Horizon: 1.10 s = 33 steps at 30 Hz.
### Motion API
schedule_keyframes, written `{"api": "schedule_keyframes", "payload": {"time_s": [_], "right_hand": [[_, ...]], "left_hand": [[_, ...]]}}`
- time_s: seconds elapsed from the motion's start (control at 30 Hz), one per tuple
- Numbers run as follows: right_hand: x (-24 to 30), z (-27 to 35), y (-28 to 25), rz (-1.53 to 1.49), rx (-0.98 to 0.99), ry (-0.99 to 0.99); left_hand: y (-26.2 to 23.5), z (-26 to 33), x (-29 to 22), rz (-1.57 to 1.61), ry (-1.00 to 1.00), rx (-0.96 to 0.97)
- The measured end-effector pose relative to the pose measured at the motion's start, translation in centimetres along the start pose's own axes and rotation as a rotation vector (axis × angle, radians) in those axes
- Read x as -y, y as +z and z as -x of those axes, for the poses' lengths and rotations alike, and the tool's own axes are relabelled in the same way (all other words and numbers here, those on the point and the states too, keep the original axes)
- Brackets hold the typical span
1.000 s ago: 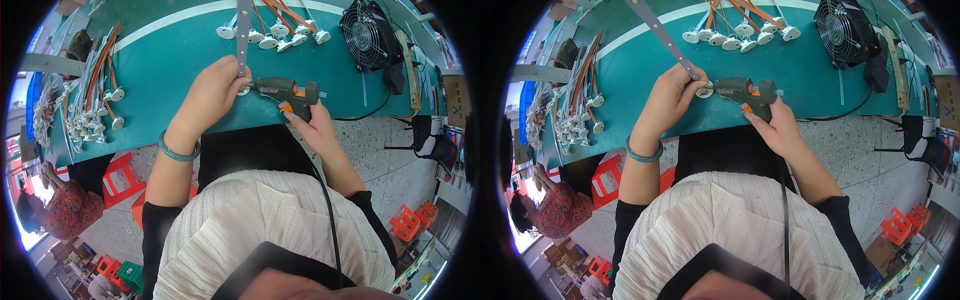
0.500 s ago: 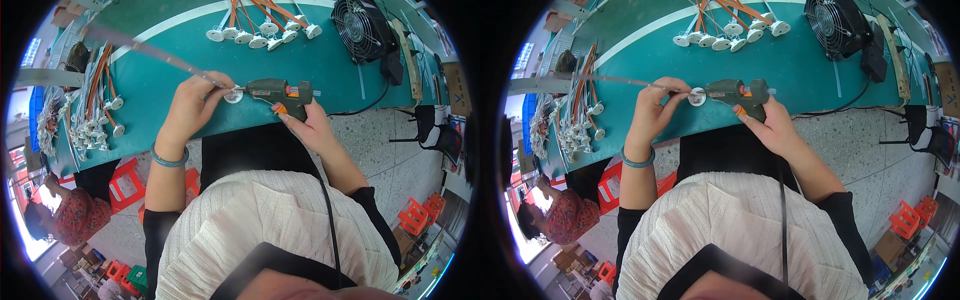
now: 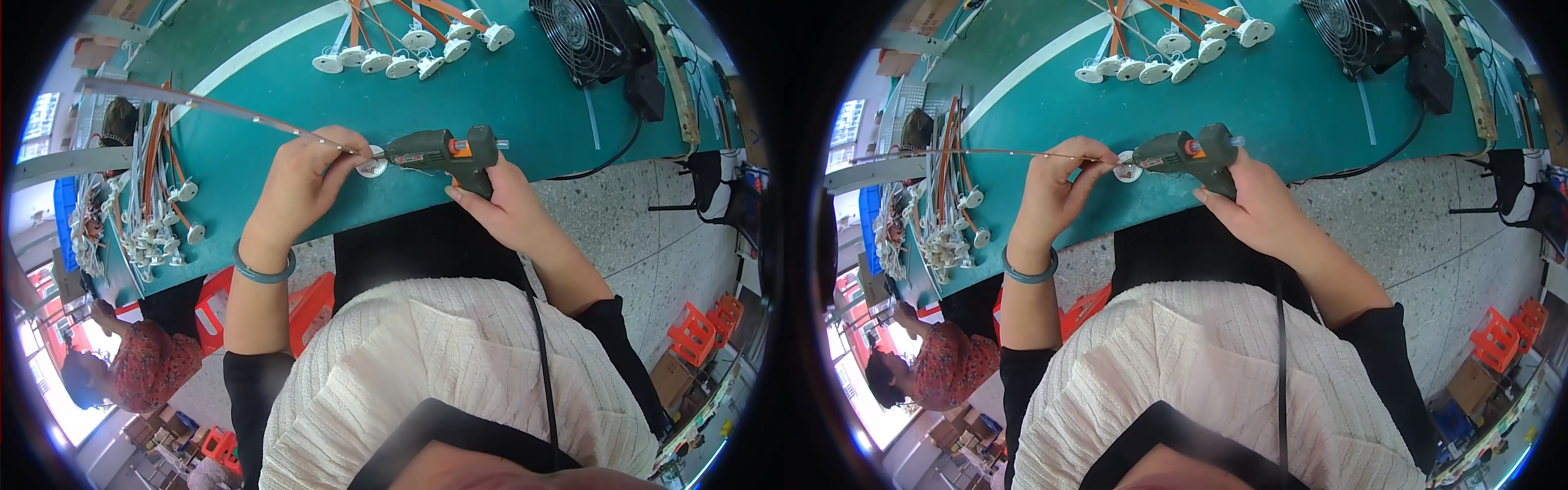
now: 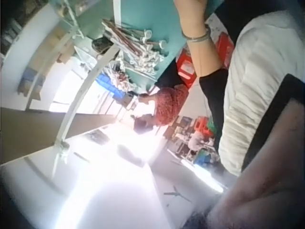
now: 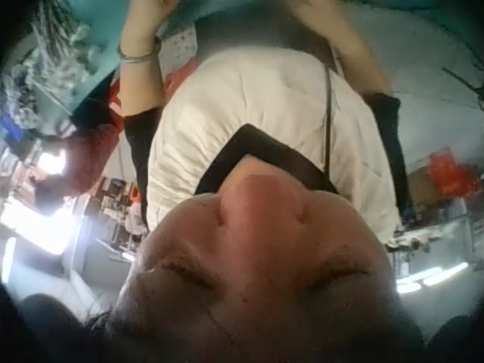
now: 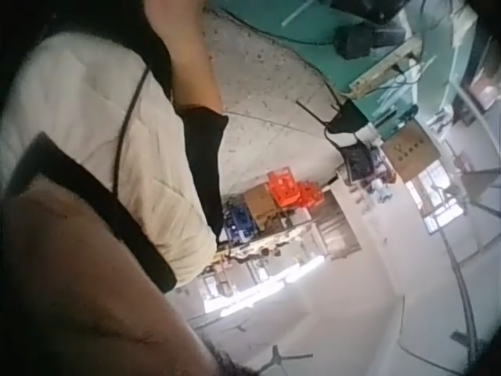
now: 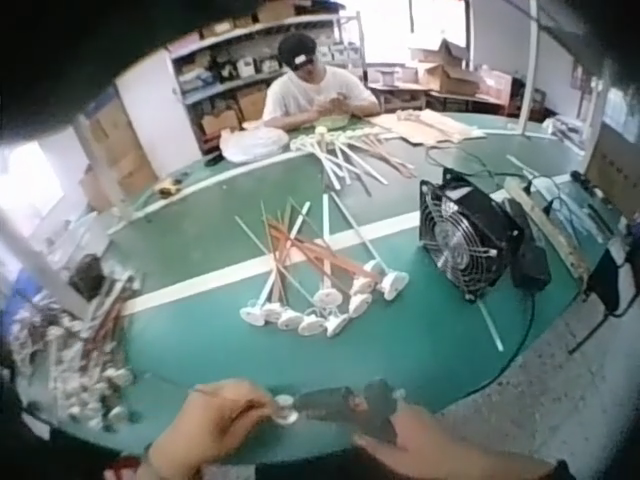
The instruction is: Assembling lighting components or LED strips using a hot glue gun on a workbench.
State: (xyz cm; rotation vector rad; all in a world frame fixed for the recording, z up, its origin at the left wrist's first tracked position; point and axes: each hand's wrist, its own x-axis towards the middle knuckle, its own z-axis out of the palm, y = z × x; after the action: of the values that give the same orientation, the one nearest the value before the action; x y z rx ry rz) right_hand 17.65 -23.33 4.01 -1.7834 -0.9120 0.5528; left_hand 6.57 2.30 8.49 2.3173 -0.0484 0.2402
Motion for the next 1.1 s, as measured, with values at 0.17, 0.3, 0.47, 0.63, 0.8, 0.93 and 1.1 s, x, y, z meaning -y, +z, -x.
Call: {"api": "schedule_keyframes", "payload": {"time_s": [0.17,0.3,0.47,0.63,0.8,0.93,1.1], "right_hand": [[0.03,-0.06,-0.14,-0.021,0.019,0.014],[0.04,-0.08,-0.21,-0.072,0.003,0.054],[-0.05,-0.03,-0.35,-0.057,0.016,0.088],[-0.03,-0.04,-0.91,-0.047,0.037,0.120],[-0.04,-0.37,-0.33,-0.060,0.009,0.110],[-0.07,-0.57,-0.20,-0.018,0.024,0.091],[-0.04,-0.25,-0.27,-0.037,0.023,0.081]], "left_hand": [[0.20,0.41,-0.21,-0.019,-0.003,-0.009],[0.31,0.45,0.07,-0.019,0.037,-0.009],[0.63,0.65,0.13,0.019,0.025,-0.034],[0.43,0.33,-0.10,-0.034,0.021,-0.006],[0.67,0.43,0.18,-0.010,0.013,-0.022],[0.73,0.51,0.31,0.026,0.009,-0.040],[0.82,0.48,0.21,0.038,0.002,-0.043]]}}
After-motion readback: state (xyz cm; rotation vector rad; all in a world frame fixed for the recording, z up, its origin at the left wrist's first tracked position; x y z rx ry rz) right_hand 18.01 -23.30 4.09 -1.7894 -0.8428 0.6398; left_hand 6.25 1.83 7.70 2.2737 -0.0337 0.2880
